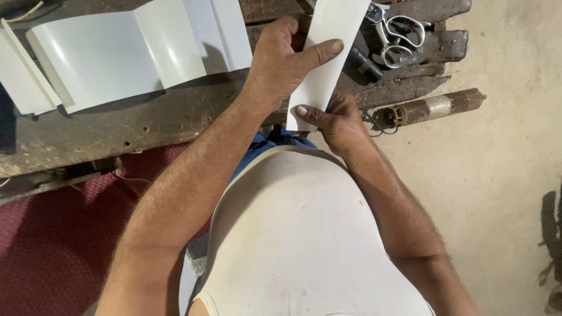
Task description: The person folds and creases white plastic sheets on a wooden workbench, aligning edges and pressing folds flat by hand. They pick up and reposition sheets one at a time, and occasionally use scissors to trim a sheet edge.
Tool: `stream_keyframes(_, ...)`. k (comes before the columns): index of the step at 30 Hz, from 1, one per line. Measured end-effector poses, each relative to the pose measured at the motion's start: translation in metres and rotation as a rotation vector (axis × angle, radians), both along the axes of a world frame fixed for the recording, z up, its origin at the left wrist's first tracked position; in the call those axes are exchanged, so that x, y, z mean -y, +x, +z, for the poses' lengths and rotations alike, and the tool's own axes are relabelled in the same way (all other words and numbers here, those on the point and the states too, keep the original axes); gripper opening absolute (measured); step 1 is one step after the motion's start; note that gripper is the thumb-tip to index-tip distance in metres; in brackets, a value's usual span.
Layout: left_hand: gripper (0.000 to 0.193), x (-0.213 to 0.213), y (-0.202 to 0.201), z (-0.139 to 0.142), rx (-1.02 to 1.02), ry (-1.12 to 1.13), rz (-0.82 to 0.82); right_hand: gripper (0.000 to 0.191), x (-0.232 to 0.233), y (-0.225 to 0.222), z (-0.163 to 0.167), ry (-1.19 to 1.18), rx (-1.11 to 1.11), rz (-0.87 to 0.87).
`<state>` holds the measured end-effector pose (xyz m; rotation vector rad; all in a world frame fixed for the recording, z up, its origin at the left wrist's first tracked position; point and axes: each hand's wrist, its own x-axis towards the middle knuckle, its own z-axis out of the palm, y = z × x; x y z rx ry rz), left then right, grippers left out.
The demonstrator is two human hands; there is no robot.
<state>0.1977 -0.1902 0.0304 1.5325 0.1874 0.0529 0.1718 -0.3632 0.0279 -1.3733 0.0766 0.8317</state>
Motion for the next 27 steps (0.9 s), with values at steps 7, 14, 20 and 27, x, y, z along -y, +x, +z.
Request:
stream_keyframes(7,0.023,0.006,0.001,0.016,-0.025,0.099,0.059,0.022,0.001,-0.003,-0.007,0.096,0.025,0.001)
stream_keyframes(14,0.021,0.004,0.002,0.027,-0.09,0.048,0.018,0.018,0.004,-0.005,-0.009,0.071,0.043,-0.001)
stream_keyframes(20,0.024,0.01,0.003,0.033,-0.109,0.071,0.101,0.017,0.004,-0.003,-0.005,-0.015,0.072,0.016)
stream_keyframes(27,0.029,0.023,0.0,0.032,-0.087,0.035,0.202,0.015,0.002,-0.003,-0.007,-0.023,0.068,0.032)
